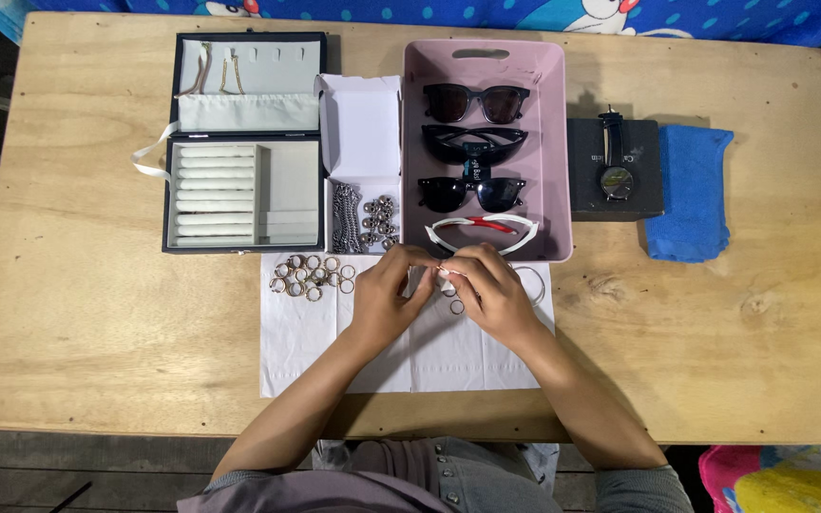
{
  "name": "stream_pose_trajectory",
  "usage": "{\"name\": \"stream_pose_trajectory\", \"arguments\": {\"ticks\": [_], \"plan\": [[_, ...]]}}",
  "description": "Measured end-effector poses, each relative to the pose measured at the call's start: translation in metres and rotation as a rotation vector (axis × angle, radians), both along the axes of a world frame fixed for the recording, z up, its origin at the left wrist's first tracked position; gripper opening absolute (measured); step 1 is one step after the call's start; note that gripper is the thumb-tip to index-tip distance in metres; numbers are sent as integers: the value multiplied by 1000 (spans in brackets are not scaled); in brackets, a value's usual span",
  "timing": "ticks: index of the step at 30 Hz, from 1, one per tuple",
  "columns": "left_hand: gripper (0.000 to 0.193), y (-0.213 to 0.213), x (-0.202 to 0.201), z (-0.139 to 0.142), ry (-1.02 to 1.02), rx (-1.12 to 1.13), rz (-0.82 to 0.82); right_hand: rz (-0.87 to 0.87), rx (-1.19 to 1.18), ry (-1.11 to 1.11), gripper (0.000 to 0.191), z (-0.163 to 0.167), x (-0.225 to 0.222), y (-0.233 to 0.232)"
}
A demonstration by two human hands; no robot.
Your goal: The person sits at a table with a jewelry box, a tray of sunglasses, a watch and a pile of rings. They pick up rings one at a time, wipe each ring with a white tissue, and place the rings back on the cloth on the table.
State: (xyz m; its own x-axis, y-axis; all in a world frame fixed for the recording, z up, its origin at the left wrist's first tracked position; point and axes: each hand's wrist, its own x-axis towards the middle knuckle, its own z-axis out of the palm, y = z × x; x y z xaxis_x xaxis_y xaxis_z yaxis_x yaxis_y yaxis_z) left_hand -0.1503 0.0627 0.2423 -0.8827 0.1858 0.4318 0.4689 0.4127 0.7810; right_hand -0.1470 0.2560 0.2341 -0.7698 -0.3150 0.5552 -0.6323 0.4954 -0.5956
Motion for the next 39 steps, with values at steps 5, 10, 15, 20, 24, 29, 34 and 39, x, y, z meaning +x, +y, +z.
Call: {"name": "stream_pose_trajectory", "arguments": {"ticks": [5,10,15,20,24,29,34,39], "plan": [[14,1,1,-5,-152,116,26,17,-5,0,24,12,0,-3],[14,1,0,-8,-196,109,30,12,-46,-34,25,13,-1,-4],[18,2,1,-4,-62,-39,4,-12,-8,13,21,6,0,1],[20,-1,-2,0,70,-68,8,-26,3,22,24,7,0,-1],[19,-2,-2,-1,7,17,16,-20,-6,18,33,14,0,-4],[19,-2,0,-4,-58,70,9,-1,-72,-61,34,17,2,-4],[20,-2,1,-2,-2,45,-3,-11,-64,-26,30,15,2,-2],[21,-2,2,5,103,-31,-18,-3,-63,3,23,13,0,1]]}}
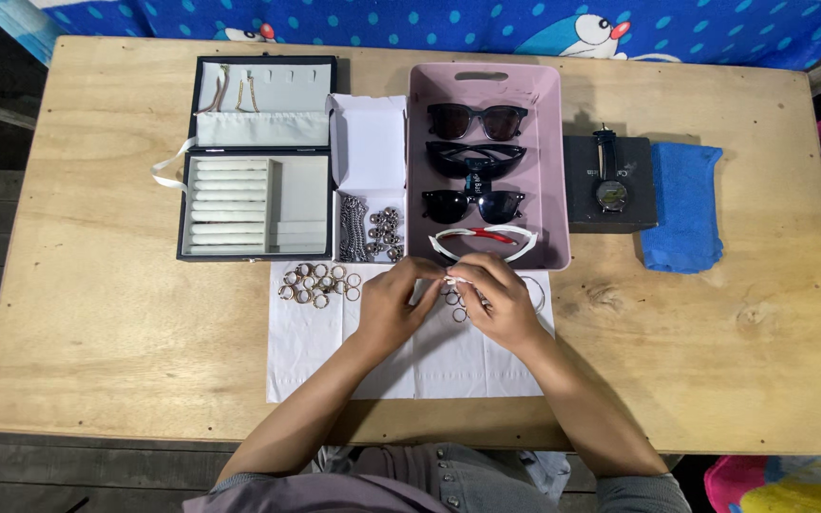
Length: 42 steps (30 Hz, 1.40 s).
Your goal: The person sits at a table with a jewelry box, a tray of sunglasses, a watch and a pile of rings. They pick up rings one at a time, wipe each ring with a white tissue, and place the rings back on the cloth on the table.
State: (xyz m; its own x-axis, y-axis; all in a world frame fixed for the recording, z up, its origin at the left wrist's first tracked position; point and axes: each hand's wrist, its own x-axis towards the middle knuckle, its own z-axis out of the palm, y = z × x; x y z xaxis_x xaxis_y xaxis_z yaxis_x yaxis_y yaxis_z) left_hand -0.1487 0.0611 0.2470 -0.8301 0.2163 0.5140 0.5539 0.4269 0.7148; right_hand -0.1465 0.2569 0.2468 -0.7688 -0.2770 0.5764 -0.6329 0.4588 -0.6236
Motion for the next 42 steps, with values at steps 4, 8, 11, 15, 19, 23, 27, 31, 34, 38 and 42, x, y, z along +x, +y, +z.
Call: {"name": "stream_pose_trajectory", "arguments": {"ticks": [4,8,11,15,19,23,27,31,34,38,42], "plan": [[20,0,2,4,-11,-55,10,8,30,37,22,1,1,0],[19,-2,3,7,-17,-68,9,-18,52,50,22,5,2,-3],[21,-2,2,8,29,-85,28,-25,67,53,21,9,1,-5],[21,-3,1,9,68,-84,32,-14,69,75,24,12,1,-7],[21,-4,-1,11,66,-89,28,-20,91,87,27,14,1,-8],[17,-3,-2,12,68,-102,34,-26,105,105,27,15,-1,-8],[15,-1,-2,10,34,-89,33,-23,109,84,29,16,-1,-4],[17,0,-2,7,-78,-26,33,-16,99,47,34,16,-1,-3],[17,1,-1,4,-107,13,20,-22,83,32,35,17,0,-2],[15,3,-1,1,-114,58,8,-17,47,20,34,15,0,0],[16,5,-1,0,-107,33,-14,-26,69,20,23,10,0,5]]}}
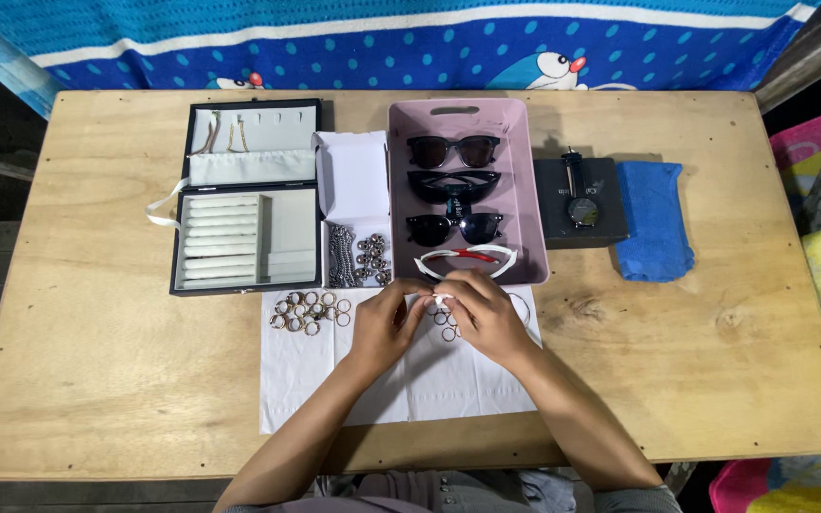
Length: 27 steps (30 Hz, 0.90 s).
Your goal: The person sits at a table with a jewelry box, a tray of sunglasses, a watch and a pile of rings. They pick up rings one at a time, wipe each ring with a white tissue, and place the rings back on the cloth on the table.
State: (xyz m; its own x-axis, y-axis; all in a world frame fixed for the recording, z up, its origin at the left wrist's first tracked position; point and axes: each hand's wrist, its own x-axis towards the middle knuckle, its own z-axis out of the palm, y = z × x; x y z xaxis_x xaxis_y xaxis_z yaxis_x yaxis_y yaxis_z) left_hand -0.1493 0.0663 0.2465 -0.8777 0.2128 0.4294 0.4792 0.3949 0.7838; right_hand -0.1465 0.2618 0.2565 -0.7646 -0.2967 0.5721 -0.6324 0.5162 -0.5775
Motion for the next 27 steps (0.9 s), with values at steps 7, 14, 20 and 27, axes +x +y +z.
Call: {"name": "stream_pose_trajectory", "arguments": {"ticks": [7,14,20,27], "plan": [[16,-3,-3,2,69,-75,-19,-12,-7,-62,19,0,2,0],[14,-2,-2,-2,-58,64,4,23,-152,-134,28,6,-1,-4],[15,-1,-5,-5,-56,21,-12,10,-23,-141,18,0,-8,3],[15,0,-10,-12,-46,-22,55,122,-4,-245,25,12,-23,14]]}}
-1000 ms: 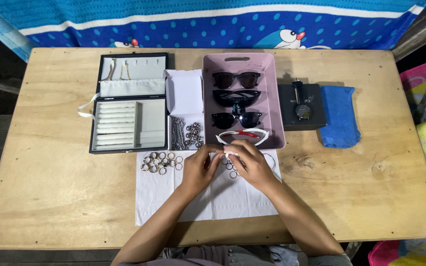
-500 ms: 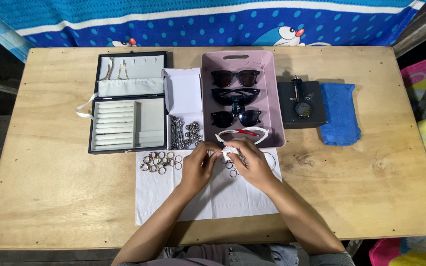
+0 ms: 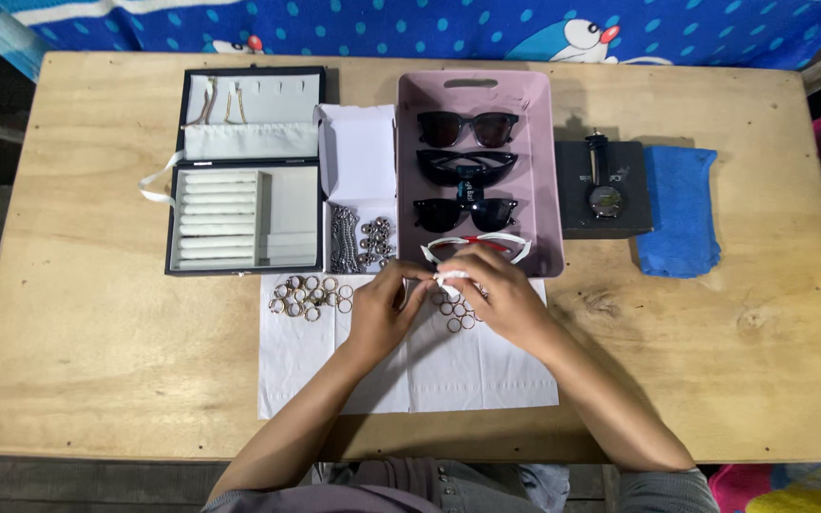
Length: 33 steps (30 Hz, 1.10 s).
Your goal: The person sits at a table with a jewelry box, a tray of sunglasses, a watch and a pile of rings. They pick up rings one at a time, wipe each ring with a white tissue, and place the rings back on the cloth on the table.
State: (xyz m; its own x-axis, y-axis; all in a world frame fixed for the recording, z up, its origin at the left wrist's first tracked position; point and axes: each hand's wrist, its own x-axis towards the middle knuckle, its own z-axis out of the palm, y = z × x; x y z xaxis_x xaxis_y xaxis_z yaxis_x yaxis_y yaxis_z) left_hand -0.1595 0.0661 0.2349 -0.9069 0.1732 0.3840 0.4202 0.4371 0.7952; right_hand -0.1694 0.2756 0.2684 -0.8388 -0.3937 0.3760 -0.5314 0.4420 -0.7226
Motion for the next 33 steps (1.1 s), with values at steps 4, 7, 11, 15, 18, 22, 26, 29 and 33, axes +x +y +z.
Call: {"name": "stream_pose_trajectory", "arguments": {"ticks": [4,7,11,15,18,22,26,29,33], "plan": [[12,1,-1,-9,-124,136,31,-3,-165,-209,29,6,-6,3],[11,2,-1,-15,-201,221,43,-36,-254,-328,27,6,-4,5],[11,5,1,-19,-154,294,-11,22,-415,-464,30,1,-1,3],[12,7,3,-16,-191,278,-2,-19,-228,-273,25,-5,0,-3],[13,7,3,-11,-148,238,-8,-57,-42,-60,15,-8,-1,-5],[14,5,1,-7,-106,156,-2,-48,65,40,10,-6,-3,-10],[12,2,-1,-7,-107,169,4,-26,68,-23,13,4,-7,-12],[11,1,-1,-8,-128,221,24,-12,69,10,17,10,-8,-11],[12,0,0,-8,-119,224,-29,-19,70,-22,16,11,-8,-9]]}}
